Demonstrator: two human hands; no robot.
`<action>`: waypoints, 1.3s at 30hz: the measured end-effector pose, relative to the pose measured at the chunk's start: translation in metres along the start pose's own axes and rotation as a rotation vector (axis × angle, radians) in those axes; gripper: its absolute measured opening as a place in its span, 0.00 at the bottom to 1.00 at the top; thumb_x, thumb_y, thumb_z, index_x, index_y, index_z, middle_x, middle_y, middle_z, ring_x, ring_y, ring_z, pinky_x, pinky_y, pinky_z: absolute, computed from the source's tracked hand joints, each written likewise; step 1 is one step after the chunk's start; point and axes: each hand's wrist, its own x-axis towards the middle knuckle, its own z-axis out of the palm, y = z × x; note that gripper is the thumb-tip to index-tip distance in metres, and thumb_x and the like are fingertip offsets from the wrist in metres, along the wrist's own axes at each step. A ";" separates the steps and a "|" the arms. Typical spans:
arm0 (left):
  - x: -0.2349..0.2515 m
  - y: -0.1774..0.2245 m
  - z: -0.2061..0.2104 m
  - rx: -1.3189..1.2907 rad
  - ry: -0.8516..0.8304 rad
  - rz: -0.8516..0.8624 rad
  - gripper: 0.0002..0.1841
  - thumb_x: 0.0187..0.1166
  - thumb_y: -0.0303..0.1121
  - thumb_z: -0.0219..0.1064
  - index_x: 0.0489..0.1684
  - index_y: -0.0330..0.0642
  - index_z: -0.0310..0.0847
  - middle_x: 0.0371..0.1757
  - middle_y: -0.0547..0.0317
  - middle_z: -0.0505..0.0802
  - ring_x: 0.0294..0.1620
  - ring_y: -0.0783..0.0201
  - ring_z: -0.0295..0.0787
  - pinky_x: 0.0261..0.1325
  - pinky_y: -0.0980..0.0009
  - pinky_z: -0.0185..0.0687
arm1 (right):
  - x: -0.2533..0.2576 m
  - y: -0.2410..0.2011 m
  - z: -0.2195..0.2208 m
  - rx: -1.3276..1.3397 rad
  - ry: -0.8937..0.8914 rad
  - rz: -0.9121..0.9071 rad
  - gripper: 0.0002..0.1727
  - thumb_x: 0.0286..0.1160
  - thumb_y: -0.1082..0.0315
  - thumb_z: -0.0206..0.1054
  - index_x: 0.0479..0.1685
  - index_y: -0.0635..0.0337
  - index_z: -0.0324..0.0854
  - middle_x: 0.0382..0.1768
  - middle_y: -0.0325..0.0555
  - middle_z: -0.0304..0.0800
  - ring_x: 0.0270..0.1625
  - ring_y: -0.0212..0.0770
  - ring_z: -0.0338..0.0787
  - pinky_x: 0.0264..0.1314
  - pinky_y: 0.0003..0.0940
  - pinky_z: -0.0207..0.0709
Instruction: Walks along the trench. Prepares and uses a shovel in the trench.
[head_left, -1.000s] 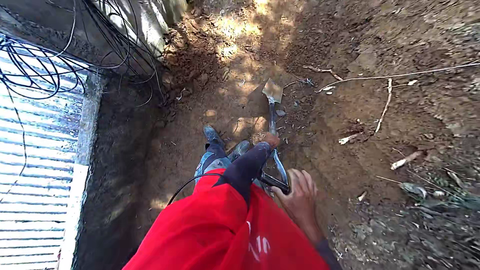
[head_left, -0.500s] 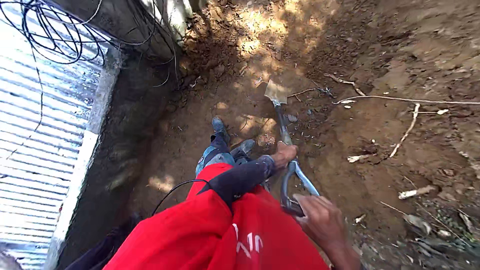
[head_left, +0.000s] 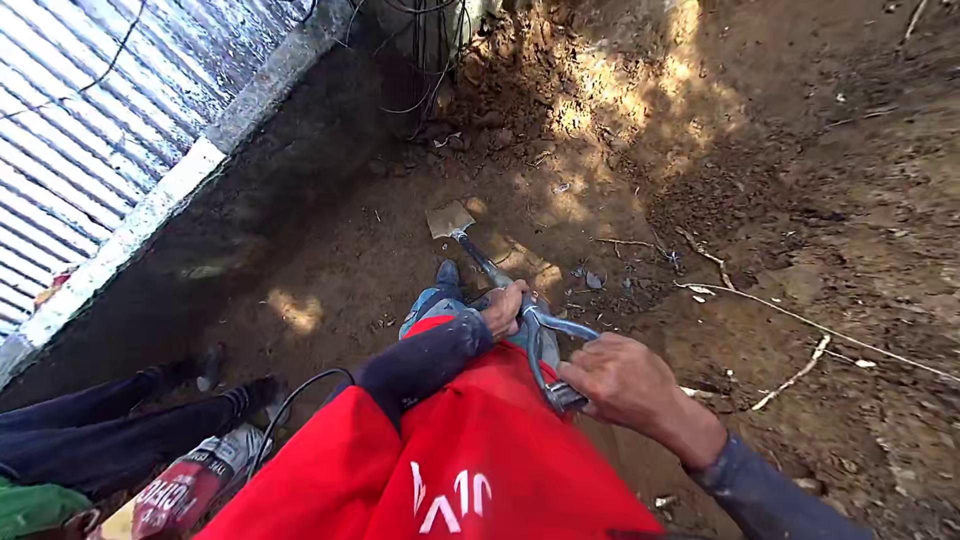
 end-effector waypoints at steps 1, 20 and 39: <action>-0.002 0.003 -0.005 -0.056 -0.004 0.019 0.04 0.81 0.31 0.60 0.42 0.40 0.74 0.29 0.54 0.83 0.25 0.61 0.81 0.30 0.64 0.82 | 0.008 0.002 -0.002 -0.003 -0.026 -0.045 0.11 0.61 0.60 0.70 0.20 0.56 0.79 0.14 0.44 0.80 0.20 0.47 0.86 0.25 0.44 0.78; -0.061 -0.088 -0.065 0.063 0.101 0.701 0.27 0.94 0.43 0.46 0.82 0.32 0.69 0.78 0.39 0.81 0.78 0.53 0.78 0.80 0.56 0.73 | 0.044 0.015 0.044 0.069 -0.705 -0.144 0.18 0.75 0.58 0.68 0.51 0.65 0.83 0.41 0.63 0.92 0.48 0.66 0.93 0.49 0.66 0.80; -0.143 -0.101 -0.110 0.198 0.430 1.283 0.24 0.96 0.48 0.43 0.70 0.47 0.82 0.54 0.52 0.94 0.50 0.56 0.92 0.56 0.54 0.87 | 0.112 -0.080 0.067 -0.183 -0.442 -0.136 0.19 0.66 0.48 0.75 0.28 0.57 0.85 0.26 0.50 0.90 0.35 0.55 0.93 0.32 0.58 0.78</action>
